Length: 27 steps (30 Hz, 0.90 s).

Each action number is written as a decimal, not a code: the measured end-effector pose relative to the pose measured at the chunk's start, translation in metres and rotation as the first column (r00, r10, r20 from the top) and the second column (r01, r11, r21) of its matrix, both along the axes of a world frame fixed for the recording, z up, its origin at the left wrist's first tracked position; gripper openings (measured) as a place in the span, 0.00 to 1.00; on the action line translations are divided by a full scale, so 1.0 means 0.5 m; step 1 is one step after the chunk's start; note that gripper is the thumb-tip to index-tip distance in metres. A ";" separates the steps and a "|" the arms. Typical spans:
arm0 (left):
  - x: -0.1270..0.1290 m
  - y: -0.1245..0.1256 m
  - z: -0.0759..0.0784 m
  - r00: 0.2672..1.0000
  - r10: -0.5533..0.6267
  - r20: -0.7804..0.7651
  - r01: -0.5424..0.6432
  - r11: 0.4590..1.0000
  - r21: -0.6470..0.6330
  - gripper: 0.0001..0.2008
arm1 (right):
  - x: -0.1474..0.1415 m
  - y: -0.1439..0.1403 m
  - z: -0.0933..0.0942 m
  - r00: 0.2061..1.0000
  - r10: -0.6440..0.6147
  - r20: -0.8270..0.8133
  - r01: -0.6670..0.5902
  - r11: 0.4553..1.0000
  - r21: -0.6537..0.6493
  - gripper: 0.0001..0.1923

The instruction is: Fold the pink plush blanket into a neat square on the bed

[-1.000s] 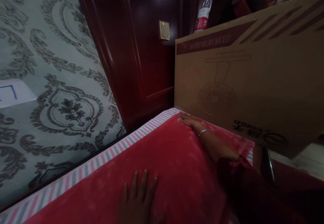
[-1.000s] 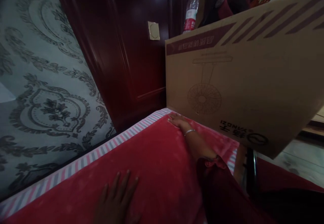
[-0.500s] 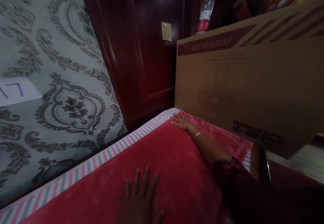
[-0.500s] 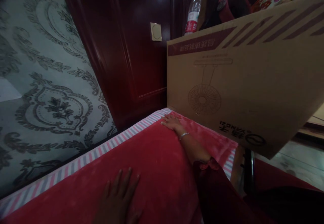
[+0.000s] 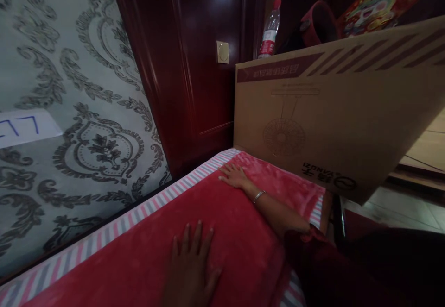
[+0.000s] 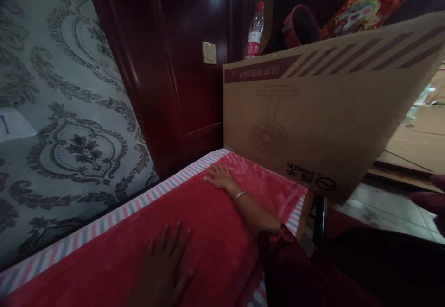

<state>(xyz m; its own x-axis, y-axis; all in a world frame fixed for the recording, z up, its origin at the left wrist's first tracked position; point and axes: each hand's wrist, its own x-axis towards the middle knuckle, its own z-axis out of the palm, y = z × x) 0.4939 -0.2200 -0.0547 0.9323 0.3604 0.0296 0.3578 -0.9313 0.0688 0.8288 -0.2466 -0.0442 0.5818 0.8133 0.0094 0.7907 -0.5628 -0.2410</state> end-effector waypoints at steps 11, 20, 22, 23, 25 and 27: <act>-0.011 -0.025 0.041 1.000 0.011 0.025 -0.010 0.998 -0.056 0.36 | -0.084 0.004 0.068 0.999 0.015 -0.031 -0.015 1.000 0.002 0.37; -0.023 0.018 0.114 0.993 -0.002 -0.120 -0.017 0.987 -0.158 0.35 | -0.181 0.010 0.022 0.988 0.154 -0.013 -0.154 0.988 -0.001 0.35; -0.045 0.065 0.128 0.990 0.097 -0.105 -0.102 0.994 -0.049 0.33 | -0.178 0.007 0.012 0.990 0.144 0.003 -0.144 0.989 0.021 0.35; -0.061 0.090 0.129 0.980 0.179 -0.088 -0.177 0.984 0.023 0.33 | -0.177 0.006 0.009 0.990 0.142 0.005 -0.142 0.990 0.025 0.35; -0.096 0.137 0.119 0.940 0.333 -0.068 -0.323 0.938 0.127 0.33 | -0.176 0.006 0.006 0.990 0.140 0.002 -0.140 0.990 0.021 0.35; -0.129 0.168 0.096 0.899 0.432 -0.077 -0.417 0.896 0.151 0.34 | -0.177 0.006 0.004 0.992 0.129 0.003 -0.129 0.991 0.014 0.36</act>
